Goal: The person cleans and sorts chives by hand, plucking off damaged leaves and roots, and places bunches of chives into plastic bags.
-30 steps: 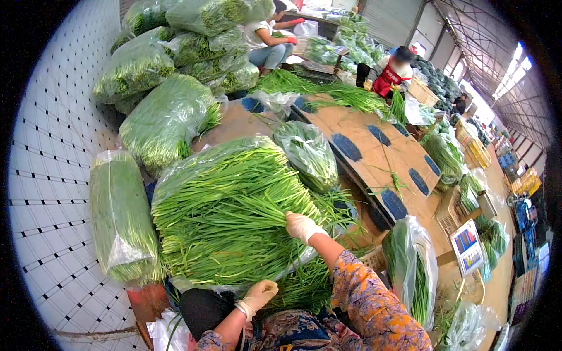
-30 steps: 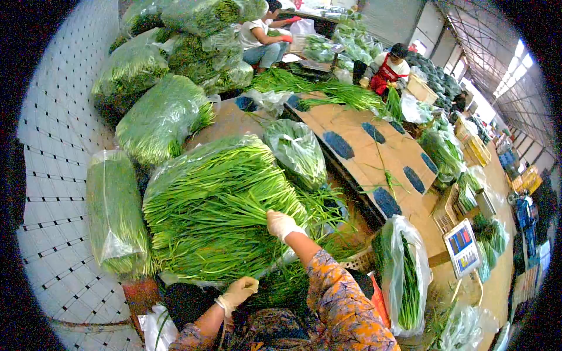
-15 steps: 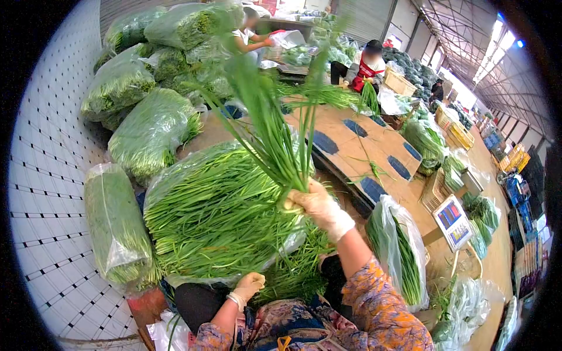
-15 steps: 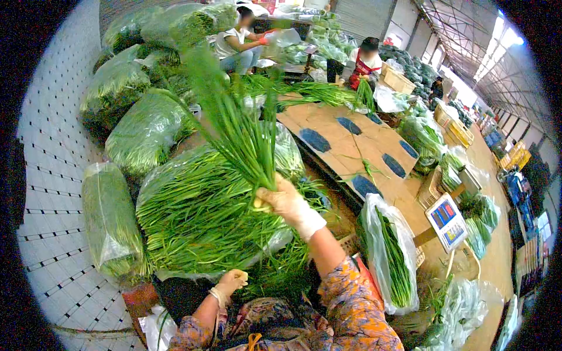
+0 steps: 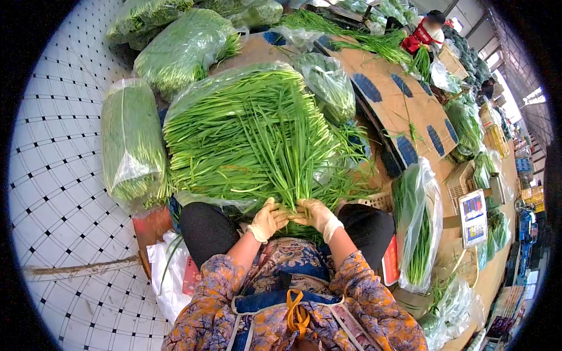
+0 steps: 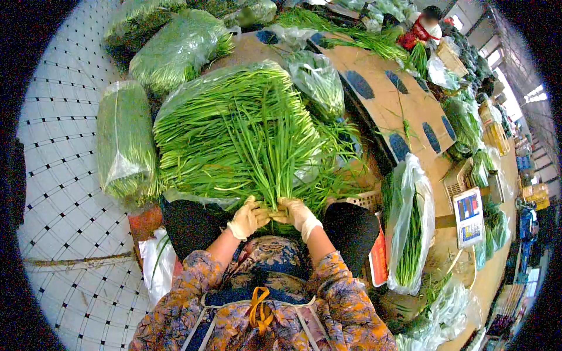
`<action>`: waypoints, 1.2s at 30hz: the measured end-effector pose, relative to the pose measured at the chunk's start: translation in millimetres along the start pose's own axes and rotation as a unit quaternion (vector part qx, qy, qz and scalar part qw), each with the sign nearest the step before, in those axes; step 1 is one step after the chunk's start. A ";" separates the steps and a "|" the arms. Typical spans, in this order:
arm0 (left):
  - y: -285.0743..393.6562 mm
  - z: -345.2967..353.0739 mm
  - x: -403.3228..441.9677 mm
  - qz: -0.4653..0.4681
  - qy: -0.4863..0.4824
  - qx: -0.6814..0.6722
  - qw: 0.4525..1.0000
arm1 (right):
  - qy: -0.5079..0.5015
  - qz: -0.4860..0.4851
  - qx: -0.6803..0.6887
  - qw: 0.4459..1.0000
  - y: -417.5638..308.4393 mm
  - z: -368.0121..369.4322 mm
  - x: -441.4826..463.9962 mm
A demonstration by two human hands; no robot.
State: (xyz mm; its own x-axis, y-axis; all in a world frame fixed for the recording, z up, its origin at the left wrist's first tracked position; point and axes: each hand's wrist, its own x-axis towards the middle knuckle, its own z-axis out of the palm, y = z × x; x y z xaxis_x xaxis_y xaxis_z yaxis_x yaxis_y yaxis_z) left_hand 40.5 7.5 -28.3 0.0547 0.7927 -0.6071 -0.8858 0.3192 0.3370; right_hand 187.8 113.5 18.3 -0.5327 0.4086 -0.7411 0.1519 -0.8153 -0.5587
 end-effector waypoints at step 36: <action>-16.5 7.4 -42.1 0.030 -0.156 -0.051 0.986 | 0.057 -0.303 -0.296 0.904 35.3 34.3 -48.1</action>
State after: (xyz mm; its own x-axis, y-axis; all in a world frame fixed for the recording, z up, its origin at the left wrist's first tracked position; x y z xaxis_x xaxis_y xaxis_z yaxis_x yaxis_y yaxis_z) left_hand 56.3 -27.3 -3.0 0.1253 0.9351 -0.3314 -0.9323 0.2252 0.2829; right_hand 190.2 51.0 47.1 -0.5828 0.7742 -0.2470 0.2984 -0.0788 -0.9512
